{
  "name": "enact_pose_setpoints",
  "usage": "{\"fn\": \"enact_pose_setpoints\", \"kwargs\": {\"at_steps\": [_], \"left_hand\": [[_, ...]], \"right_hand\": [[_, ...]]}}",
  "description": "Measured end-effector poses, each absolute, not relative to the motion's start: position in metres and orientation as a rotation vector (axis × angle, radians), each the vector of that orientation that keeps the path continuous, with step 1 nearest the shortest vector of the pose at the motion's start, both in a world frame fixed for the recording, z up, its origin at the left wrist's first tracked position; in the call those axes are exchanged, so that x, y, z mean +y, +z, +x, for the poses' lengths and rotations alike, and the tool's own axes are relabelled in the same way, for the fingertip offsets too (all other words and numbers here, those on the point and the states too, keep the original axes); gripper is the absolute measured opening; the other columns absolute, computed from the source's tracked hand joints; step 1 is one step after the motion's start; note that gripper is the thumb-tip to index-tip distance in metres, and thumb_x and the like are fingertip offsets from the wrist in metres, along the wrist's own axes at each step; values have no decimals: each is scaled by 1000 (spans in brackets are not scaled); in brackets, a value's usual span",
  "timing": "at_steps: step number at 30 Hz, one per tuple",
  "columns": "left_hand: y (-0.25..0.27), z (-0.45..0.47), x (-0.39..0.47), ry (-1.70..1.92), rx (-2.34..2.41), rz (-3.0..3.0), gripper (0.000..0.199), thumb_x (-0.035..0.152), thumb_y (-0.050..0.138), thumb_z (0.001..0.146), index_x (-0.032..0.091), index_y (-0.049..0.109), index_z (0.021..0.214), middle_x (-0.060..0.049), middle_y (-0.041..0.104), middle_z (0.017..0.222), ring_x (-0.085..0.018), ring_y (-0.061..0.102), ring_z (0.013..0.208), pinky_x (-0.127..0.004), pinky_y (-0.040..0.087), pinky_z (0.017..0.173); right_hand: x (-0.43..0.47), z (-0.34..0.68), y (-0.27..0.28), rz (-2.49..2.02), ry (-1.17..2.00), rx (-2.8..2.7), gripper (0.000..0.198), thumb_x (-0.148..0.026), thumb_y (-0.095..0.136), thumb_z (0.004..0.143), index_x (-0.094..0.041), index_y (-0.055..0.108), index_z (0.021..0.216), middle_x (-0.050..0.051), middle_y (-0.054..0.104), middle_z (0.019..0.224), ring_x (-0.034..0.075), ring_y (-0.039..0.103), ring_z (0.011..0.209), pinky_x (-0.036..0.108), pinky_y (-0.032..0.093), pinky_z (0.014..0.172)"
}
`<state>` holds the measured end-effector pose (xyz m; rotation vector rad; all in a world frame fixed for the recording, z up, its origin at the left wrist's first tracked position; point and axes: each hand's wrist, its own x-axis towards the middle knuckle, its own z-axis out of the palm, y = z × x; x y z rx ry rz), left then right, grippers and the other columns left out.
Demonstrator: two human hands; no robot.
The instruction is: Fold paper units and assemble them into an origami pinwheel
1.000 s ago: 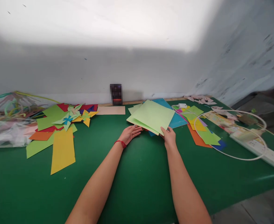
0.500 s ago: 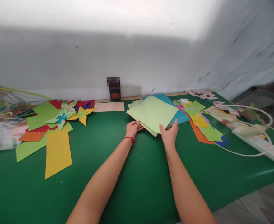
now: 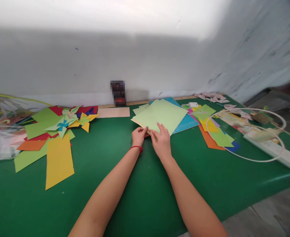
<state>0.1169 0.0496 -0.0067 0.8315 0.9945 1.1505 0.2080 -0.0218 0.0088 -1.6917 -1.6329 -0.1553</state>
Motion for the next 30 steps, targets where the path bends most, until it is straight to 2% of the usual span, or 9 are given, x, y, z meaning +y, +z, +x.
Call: {"fn": "enact_pose_setpoints", "kwargs": {"at_steps": [5, 9, 13, 23, 27, 30], "left_hand": [[-8, 115, 51, 1161, 939, 871, 26, 37, 69, 67, 14, 57, 67, -2, 65, 65, -17, 66, 70, -33, 53, 72], [-9, 114, 52, 1161, 924, 902, 28, 39, 69, 66, 14, 57, 68, -2, 65, 65, -16, 65, 66, -31, 54, 69], [-9, 115, 51, 1177, 931, 928, 30, 41, 69, 65, 14, 55, 66, -1, 63, 63, -15, 63, 62, -31, 54, 65], [-5, 80, 27, 1313, 1103, 928, 26, 34, 62, 68, 18, 45, 57, 4, 54, 53, -11, 56, 52, -25, 50, 55], [1, 32, 1, 1317, 1173, 949, 21, 30, 64, 65, 17, 49, 57, 6, 51, 50, -9, 52, 48, -22, 46, 51], [7, -14, -24, 1271, 1181, 950, 18, 29, 66, 64, 15, 56, 61, 5, 54, 50, -10, 51, 46, -21, 43, 47]], "right_hand": [[-21, 217, 7, -1765, -115, -1589, 29, -19, 43, 85, -17, 61, 108, 12, 52, 127, 26, 43, 121, 49, 29, 102], [-20, 219, 7, -1756, -63, -1566, 28, -25, 41, 88, -19, 64, 103, 9, 63, 113, 23, 55, 107, 46, 33, 99], [-21, 220, 8, -1810, -23, -1537, 33, -30, 37, 91, -20, 65, 106, 8, 68, 103, 21, 62, 93, 40, 39, 95], [-24, 242, 13, -1990, -3, -1468, 32, -34, 41, 89, -26, 67, 105, 6, 71, 90, 21, 64, 76, 35, 47, 77], [-26, 246, 12, -2005, 6, -1457, 33, -34, 40, 89, -25, 67, 106, 7, 71, 90, 22, 64, 77, 35, 47, 76], [-26, 248, 9, -1990, 27, -1464, 33, -33, 40, 89, -25, 67, 107, 7, 71, 93, 23, 64, 79, 34, 47, 75]]}}
